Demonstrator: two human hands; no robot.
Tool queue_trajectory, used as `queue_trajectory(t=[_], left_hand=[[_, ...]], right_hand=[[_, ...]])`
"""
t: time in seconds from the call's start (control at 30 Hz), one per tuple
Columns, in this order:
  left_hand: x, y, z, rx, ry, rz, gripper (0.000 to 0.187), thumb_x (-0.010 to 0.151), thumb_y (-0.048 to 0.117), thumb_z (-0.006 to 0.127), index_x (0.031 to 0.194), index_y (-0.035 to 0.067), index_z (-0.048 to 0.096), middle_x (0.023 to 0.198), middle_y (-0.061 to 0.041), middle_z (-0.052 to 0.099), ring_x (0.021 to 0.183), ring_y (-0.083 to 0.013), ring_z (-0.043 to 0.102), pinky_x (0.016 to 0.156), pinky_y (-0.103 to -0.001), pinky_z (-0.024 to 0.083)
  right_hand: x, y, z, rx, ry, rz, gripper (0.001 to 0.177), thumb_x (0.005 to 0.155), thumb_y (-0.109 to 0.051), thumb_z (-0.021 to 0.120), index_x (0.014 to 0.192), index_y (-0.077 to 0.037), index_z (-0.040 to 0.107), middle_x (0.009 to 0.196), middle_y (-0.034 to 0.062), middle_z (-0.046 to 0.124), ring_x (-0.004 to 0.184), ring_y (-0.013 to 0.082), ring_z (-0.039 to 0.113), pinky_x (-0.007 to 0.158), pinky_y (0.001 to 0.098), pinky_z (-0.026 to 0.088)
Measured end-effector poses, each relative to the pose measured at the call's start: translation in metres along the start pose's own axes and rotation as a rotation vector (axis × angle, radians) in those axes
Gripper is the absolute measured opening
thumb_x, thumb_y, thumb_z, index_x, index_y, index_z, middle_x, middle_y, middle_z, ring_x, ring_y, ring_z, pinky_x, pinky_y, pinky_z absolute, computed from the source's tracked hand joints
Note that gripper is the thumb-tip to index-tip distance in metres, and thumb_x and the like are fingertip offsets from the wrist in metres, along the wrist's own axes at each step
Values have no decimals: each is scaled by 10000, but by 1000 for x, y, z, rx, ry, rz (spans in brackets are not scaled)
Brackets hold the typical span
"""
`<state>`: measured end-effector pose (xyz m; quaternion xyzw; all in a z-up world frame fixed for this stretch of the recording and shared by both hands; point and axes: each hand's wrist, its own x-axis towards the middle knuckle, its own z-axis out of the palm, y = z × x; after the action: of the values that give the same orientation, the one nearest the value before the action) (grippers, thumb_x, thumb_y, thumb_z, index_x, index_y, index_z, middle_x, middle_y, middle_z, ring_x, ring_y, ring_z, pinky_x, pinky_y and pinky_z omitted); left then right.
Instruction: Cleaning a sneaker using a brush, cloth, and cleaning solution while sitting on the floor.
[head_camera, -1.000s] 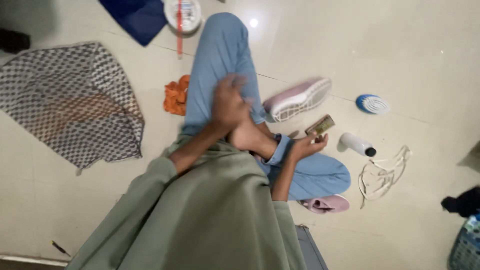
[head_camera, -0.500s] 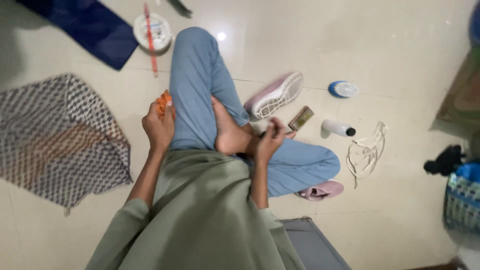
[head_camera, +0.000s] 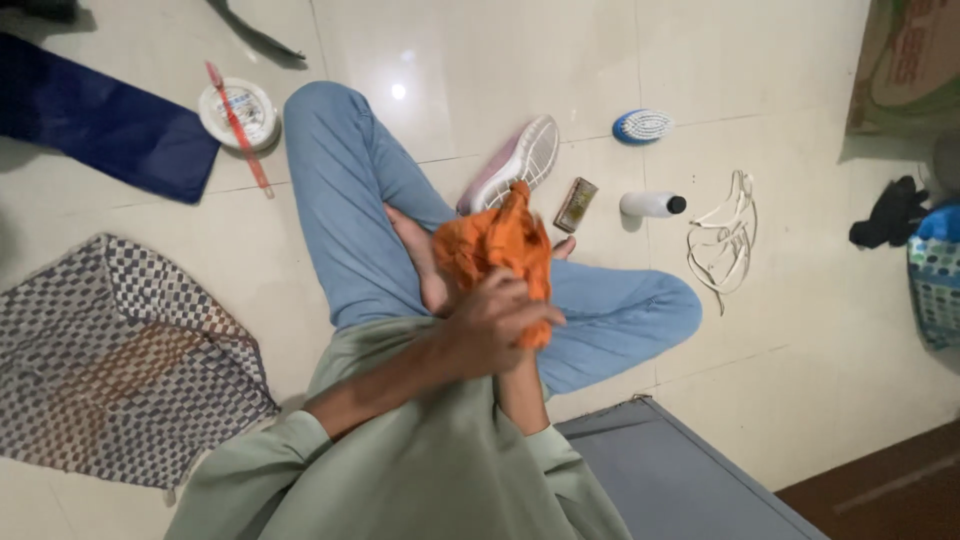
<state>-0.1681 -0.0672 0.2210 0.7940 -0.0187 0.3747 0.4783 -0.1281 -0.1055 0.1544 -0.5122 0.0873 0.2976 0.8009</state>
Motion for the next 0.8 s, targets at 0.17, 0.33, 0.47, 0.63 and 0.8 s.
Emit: queue_trajectory(t=[0.17,0.33,0.47,0.63,0.8], left_hand=[[5,16,-6,-234,-273,-34,450,1036,416,540,1335,88,615,946,-120,612,952,-327,619,977,-496,476],[24,40,-42,-385,-301,-176,465,1023,307,627,1379,13,575,1134,-202,633,1062,-407,653,940,-500,537],[29,28,-45,-319,-216,-353,374,995,259,656,1303,46,659,1125,-164,681,1025,-381,706,895,-485,575],[17,-47,-19,-132,-29,-585,272,952,251,646,1187,131,715,968,-89,702,927,-296,708,844,-406,556],[-5,-134,28,196,-108,-689,318,896,186,714,1170,42,641,1019,-209,661,947,-462,682,833,-559,531]], right_hand=[[3,0,-12,-1,75,-37,573,1000,-80,595,1542,-56,408,1542,197,421,1349,302,519,1112,413,461],[14,1,-23,4,141,-76,569,986,-95,629,1519,-63,434,1497,193,453,1314,305,541,1087,420,478],[33,1,-44,-10,166,-102,566,974,-107,656,1501,-68,454,1462,191,480,1287,308,559,1066,426,492],[54,6,-128,-29,208,-129,563,959,-123,690,1479,-74,480,1417,188,512,1253,311,581,1040,433,509],[67,-22,-84,-34,276,-166,560,944,-138,723,1457,-80,505,1373,185,545,1219,314,603,1015,441,526]])
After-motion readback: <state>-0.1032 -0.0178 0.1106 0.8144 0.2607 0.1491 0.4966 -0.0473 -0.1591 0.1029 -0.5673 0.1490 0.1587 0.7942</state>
